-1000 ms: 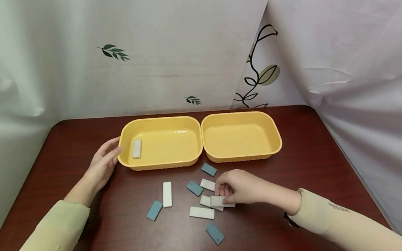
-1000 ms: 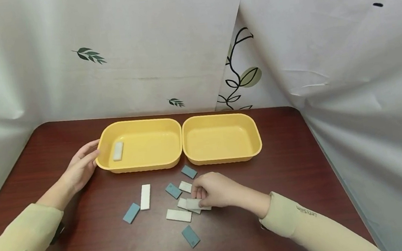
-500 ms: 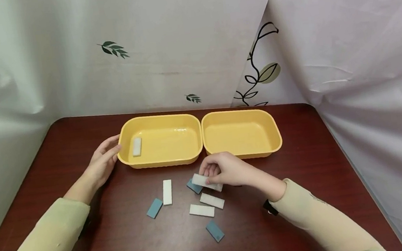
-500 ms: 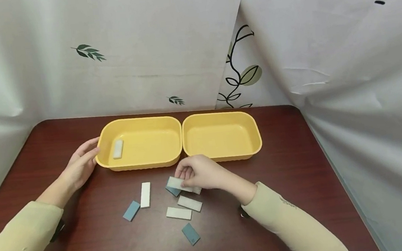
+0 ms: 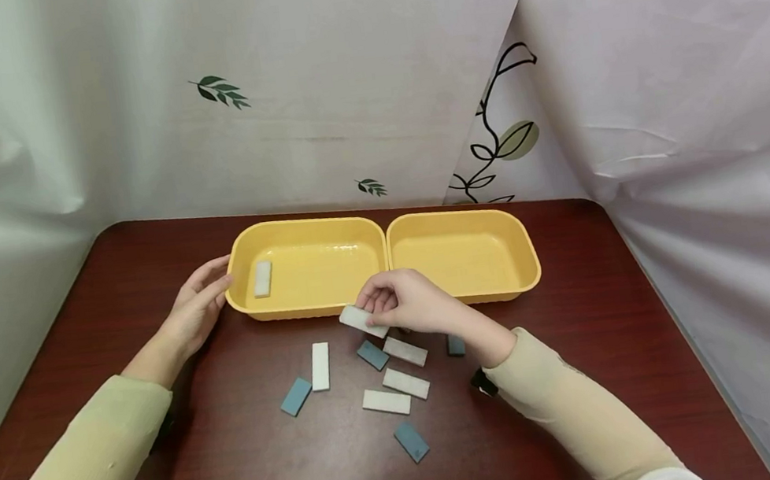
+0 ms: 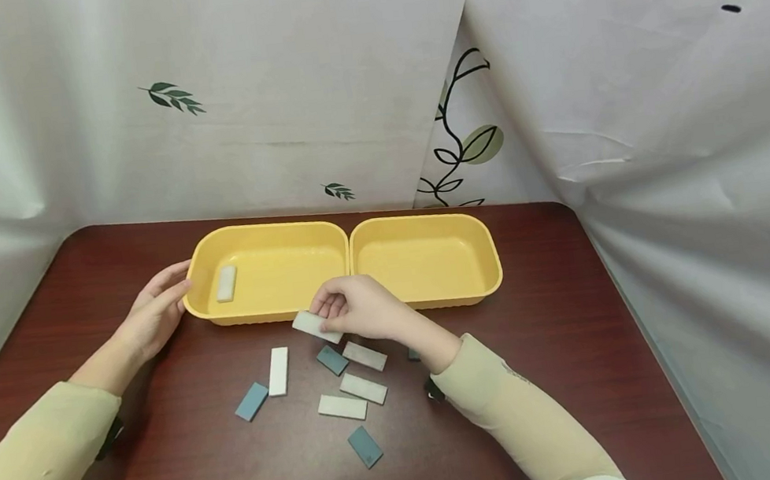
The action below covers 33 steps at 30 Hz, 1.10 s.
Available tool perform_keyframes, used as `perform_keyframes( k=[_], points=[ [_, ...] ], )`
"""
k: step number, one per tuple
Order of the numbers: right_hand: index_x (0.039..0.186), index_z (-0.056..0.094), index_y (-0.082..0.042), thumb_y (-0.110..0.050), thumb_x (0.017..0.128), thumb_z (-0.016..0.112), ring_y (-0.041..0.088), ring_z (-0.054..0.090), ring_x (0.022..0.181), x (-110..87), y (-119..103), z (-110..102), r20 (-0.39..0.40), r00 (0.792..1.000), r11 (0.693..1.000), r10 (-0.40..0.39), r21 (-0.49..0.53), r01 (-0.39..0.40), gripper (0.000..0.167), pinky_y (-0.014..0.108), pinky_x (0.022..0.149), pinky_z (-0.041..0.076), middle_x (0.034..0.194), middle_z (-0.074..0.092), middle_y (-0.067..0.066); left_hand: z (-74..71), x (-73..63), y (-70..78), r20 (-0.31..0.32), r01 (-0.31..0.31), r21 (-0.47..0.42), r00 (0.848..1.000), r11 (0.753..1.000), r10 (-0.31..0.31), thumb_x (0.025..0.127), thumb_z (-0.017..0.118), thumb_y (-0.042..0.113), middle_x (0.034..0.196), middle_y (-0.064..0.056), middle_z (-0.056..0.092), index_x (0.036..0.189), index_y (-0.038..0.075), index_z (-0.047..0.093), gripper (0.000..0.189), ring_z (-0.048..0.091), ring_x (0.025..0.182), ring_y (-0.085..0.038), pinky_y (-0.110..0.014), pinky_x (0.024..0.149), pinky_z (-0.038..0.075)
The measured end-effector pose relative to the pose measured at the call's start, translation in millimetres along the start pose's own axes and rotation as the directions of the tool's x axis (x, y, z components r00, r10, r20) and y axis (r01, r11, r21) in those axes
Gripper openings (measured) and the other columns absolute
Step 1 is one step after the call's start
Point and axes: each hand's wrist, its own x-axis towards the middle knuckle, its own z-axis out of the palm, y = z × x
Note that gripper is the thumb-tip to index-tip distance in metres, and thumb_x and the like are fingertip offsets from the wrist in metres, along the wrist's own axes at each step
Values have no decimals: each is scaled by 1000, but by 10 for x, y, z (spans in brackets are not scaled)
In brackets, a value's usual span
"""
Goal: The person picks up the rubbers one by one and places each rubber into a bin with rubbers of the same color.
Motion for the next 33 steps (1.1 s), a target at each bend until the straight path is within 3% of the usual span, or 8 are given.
perform_keyframes(
  k=[15, 23, 27, 33],
  points=[
    [110, 75, 4, 0, 93, 80, 15, 66, 87, 456, 9, 118, -98, 991, 986, 87, 152, -71, 19, 17, 77, 54, 100, 74, 16, -14, 6, -10, 2, 2, 8, 1000, 1000, -2, 111, 53, 11, 139, 14, 45, 139, 22, 51, 30, 59, 121, 6, -7, 99, 48],
    [112, 74, 5, -1, 94, 79, 14, 67, 87, 652, 4, 221, -134, 983, 965, 128, 244, -92, 20, 16, 77, 54, 103, 74, 17, -12, 6, -4, 0, 3, 4, 1000, 1000, -3, 111, 54, 10, 139, 14, 46, 138, 23, 52, 29, 59, 120, 7, -7, 98, 49],
    [115, 73, 6, 0, 95, 77, 12, 65, 86, 742, 7, 265, -135, 974, 931, 181, 342, -126, 22, 16, 76, 54, 104, 73, 16, -12, 14, -8, -7, -5, -11, 1000, 1000, 5, 111, 54, 9, 138, 13, 47, 136, 24, 54, 29, 60, 119, 7, -7, 98, 49],
    [121, 72, 8, 0, 95, 76, 11, 65, 89, 860, 18, 325, -121, 947, 850, 296, 487, -203, 27, 24, 83, 60, 111, 75, 20, -16, 29, -20, -6, -5, -4, 1000, 1000, 5, 111, 54, 10, 138, 13, 47, 135, 26, 56, 29, 59, 120, 5, -8, 99, 49]
  ],
)
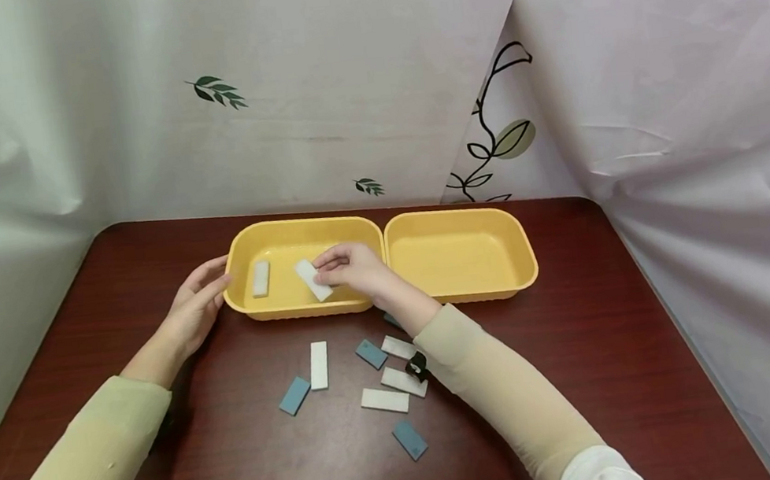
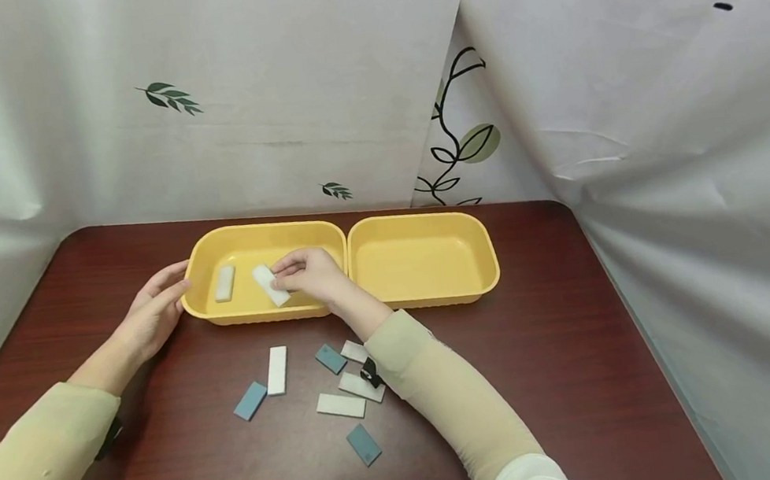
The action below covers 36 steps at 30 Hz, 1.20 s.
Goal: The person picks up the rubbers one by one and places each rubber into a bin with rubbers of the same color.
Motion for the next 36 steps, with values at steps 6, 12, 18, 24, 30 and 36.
perform_keyframes(
  k=[6, 12, 18, 24, 30, 36],
  points=[
    [125, 71, 8, 1, 97, 74, 13, 66, 91, 98, -6, 57, -12, 996, 992, 89, 91, -88, 30, 35, 94, 63, 125, 73, 25, 12, 14, 6, -14, -4, -22, 1000, 1000, 3, 111, 54, 8, 138, 12, 49, 136, 23, 57, 30, 60, 120, 3, -9, 99, 49],
    [128, 69, 10, 4, 96, 73, 14, 66, 93, 210, 9, 104, -26, 991, 977, 134, 168, -127, 32, 31, 93, 63, 131, 70, 29, 24, 19, 12, -3, -8, -60, 1000, 998, 8, 110, 54, 7, 138, 11, 48, 136, 20, 55, 30, 60, 119, 3, -9, 98, 49],
    [130, 68, 12, 5, 97, 72, 23, 69, 105, 309, 67, 163, -33, 986, 965, 163, 213, -152, 33, 35, 101, 61, 139, 65, 29, 36, 25, -5, -4, -4, -65, 1000, 998, 4, 110, 54, 6, 137, 10, 49, 134, 22, 57, 29, 60, 118, 2, -10, 96, 51],
    [135, 64, 14, 7, 98, 69, 36, 66, 128, 404, 95, 253, 10, 981, 946, 191, 264, -187, 38, 41, 110, 56, 146, 61, 29, 17, -7, -18, 4, -20, -60, 1000, 998, 21, 111, 51, 4, 138, 10, 49, 134, 21, 57, 30, 60, 119, 2, -9, 97, 51],
    [133, 66, 13, 8, 97, 70, 37, 66, 131, 498, 86, 337, -16, 976, 932, 217, 300, -202, 36, 40, 109, 56, 144, 62, 29, 9, -12, 7, 15, -27, -53, 1000, 998, 28, 110, 52, 4, 139, 9, 48, 137, 19, 54, 30, 61, 120, 3, -9, 97, 51],
    [129, 67, 15, 11, 95, 71, 36, 67, 128, 556, 89, 392, -43, 973, 924, 227, 325, -201, 35, 39, 107, 58, 141, 64, 29, 8, 5, -12, 21, -31, -61, 999, 998, 32, 111, 51, 4, 138, 9, 49, 136, 19, 55, 30, 61, 120, 2, -9, 97, 51]
  ],
)
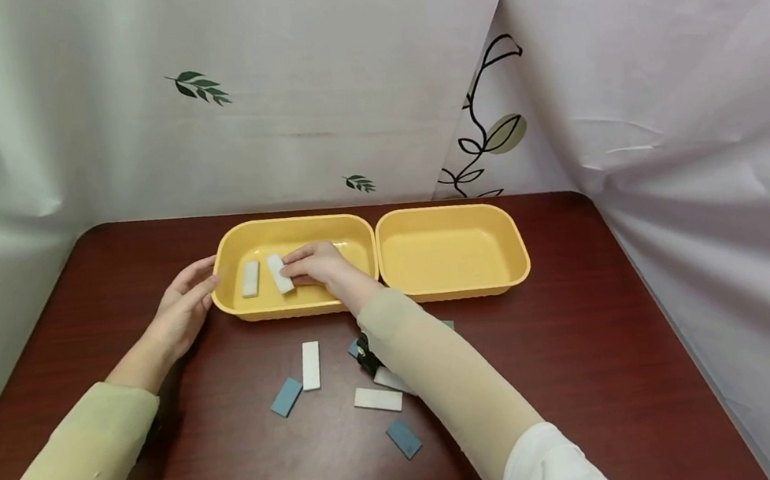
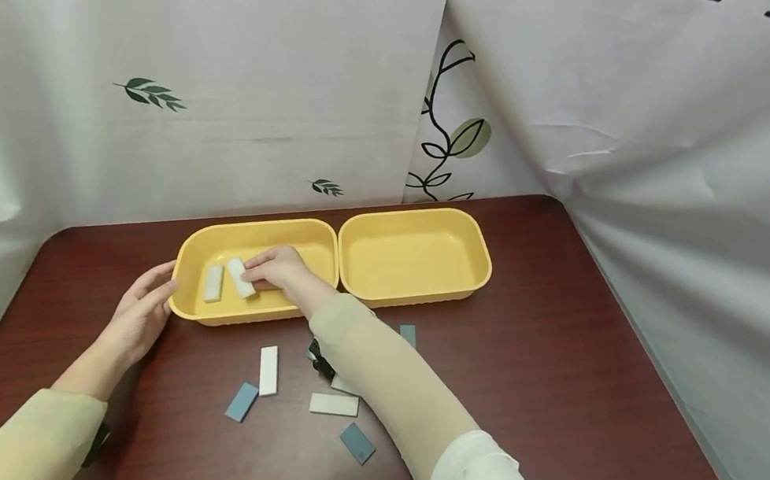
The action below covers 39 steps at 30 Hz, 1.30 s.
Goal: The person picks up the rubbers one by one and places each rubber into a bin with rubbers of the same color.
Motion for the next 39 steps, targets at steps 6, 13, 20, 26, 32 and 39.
perform_keyframes(
  k=[6, 13, 20, 26, 32, 39],
  points=[
    [124, 71, 13, 10, 93, 75, 35, 71, 124, 51, 3, 50, -20, 1000, 1000, 20, -4, -20, 31, 35, 100, 61, 133, 70, 25, 1, 2, -1, -4, 0, -5, 1000, 1000, 0, 110, 51, 3, 139, 8, 49, 136, 19, 55, 30, 61, 120, 2, -10, 97, 51],
    [122, 72, 13, 9, 93, 76, 35, 71, 123, 60, -17, 105, -33, 999, 999, 32, 3, -32, 30, 35, 97, 62, 130, 71, 26, 2, 2, 5, -4, 3, 0, 1000, 1000, -3, 111, 51, 4, 140, 8, 47, 138, 18, 54, 30, 62, 120, 2, -10, 97, 51],
    [119, 72, 14, 11, 91, 77, 38, 72, 121, 62, -17, 123, -66, 998, 1000, 22, 8, -22, 28, 34, 94, 63, 127, 72, 28, -4, 9, -4, -7, 4, -10, 1000, 1000, -4, 110, 51, 3, 140, 8, 48, 137, 18, 55, 30, 62, 119, 2, -10, 97, 51],
    [114, 74, 14, 12, 89, 78, 39, 74, 116, 53, -6, 142, -113, 994, 1000, 8, -2, -8, 25, 33, 89, 65, 121, 74, 28, -4, 3, -5, -4, 1, -3, 1000, 1000, -1, 110, 52, 4, 139, 9, 48, 136, 18, 56, 30, 62, 119, 2, -10, 96, 51],
    [108, 78, 10, 8, 88, 82, 35, 78, 108, 18, -13, 169, -195, 980, 996, -25, -92, 7, 21, 32, 86, 65, 115, 77, 24, 7, 0, 4, -12, 5, -12, 1000, 1000, -6, 110, 52, 4, 138, 9, 49, 134, 20, 58, 29, 62, 118, 2, -10, 96, 52],
    [98, 83, 0, -2, 85, 90, 21, 80, 80, 39, -14, 194, -249, 967, 945, -60, -326, -25, 15, 23, 68, 63, 99, 81, 13, 0, -6, 9, -8, 11, -3, 1000, 1000, -11, 110, 52, 5, 140, 9, 48, 137, 19, 55, 30, 61, 120, 2, -10, 97, 51]
  ],
)
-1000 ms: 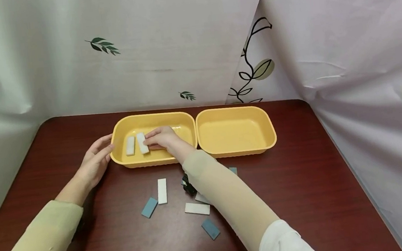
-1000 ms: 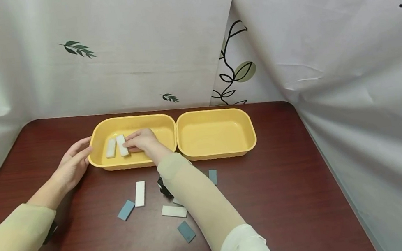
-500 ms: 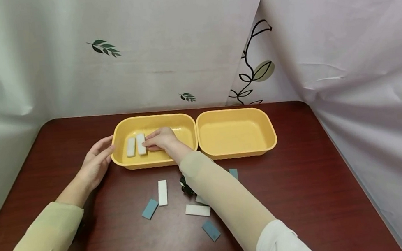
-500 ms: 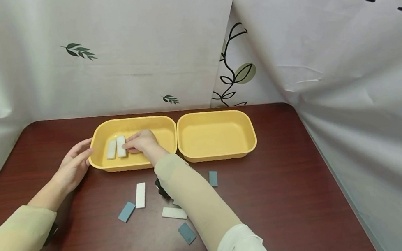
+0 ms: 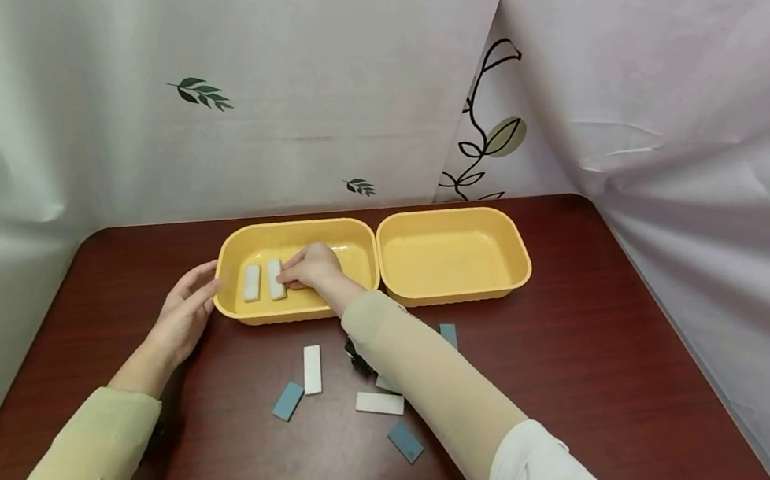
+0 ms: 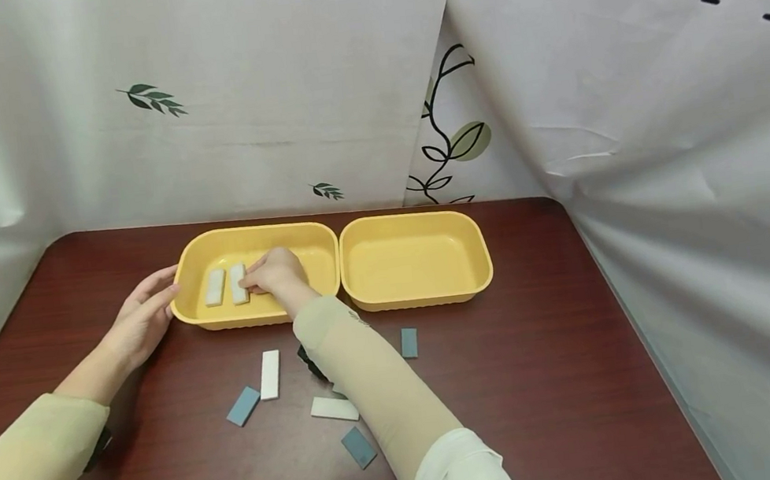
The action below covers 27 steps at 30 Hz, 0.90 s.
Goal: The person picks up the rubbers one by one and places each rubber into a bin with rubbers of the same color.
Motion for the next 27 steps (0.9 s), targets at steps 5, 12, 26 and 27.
perform_keyframes(
  k=[5, 12, 26, 27],
  points=[
    [94, 84, -3, -7, 84, 91, 7, 67, 60, 27, 3, 13, -8, 1000, 993, -20, -115, 19, 13, 16, 56, 55, 92, 82, 10, -1, -3, -1, -1, 0, -1, 1000, 1000, 0, 110, 53, 5, 139, 10, 48, 136, 20, 56, 29, 61, 120, 2, -10, 97, 51],
    [93, 82, -2, -8, 85, 91, 6, 61, 53, 36, 5, 5, 7, 999, 984, -43, -170, 44, 13, 14, 50, 49, 83, 80, 8, 3, -1, -6, -1, -5, 1, 1000, 1000, 5, 110, 52, 5, 138, 9, 50, 135, 20, 56, 29, 61, 119, 3, -9, 97, 50],
    [92, 83, -1, -4, 84, 90, 8, 64, 53, 36, -4, -13, 17, 998, 978, -62, -199, 64, 11, 18, 53, 55, 87, 82, 11, 7, -1, -3, 0, -10, 17, 1000, 1000, 10, 111, 52, 6, 139, 9, 49, 136, 19, 56, 29, 61, 119, 2, -10, 98, 51],
    [91, 83, -1, -5, 84, 91, 7, 64, 53, 49, -1, -9, 20, 998, 977, -59, -202, 62, 11, 17, 53, 55, 86, 81, 10, 6, -1, -2, -1, -10, 17, 1000, 1000, 10, 111, 52, 6, 139, 9, 49, 135, 20, 57, 29, 61, 119, 2, -10, 98, 51]
  ],
)
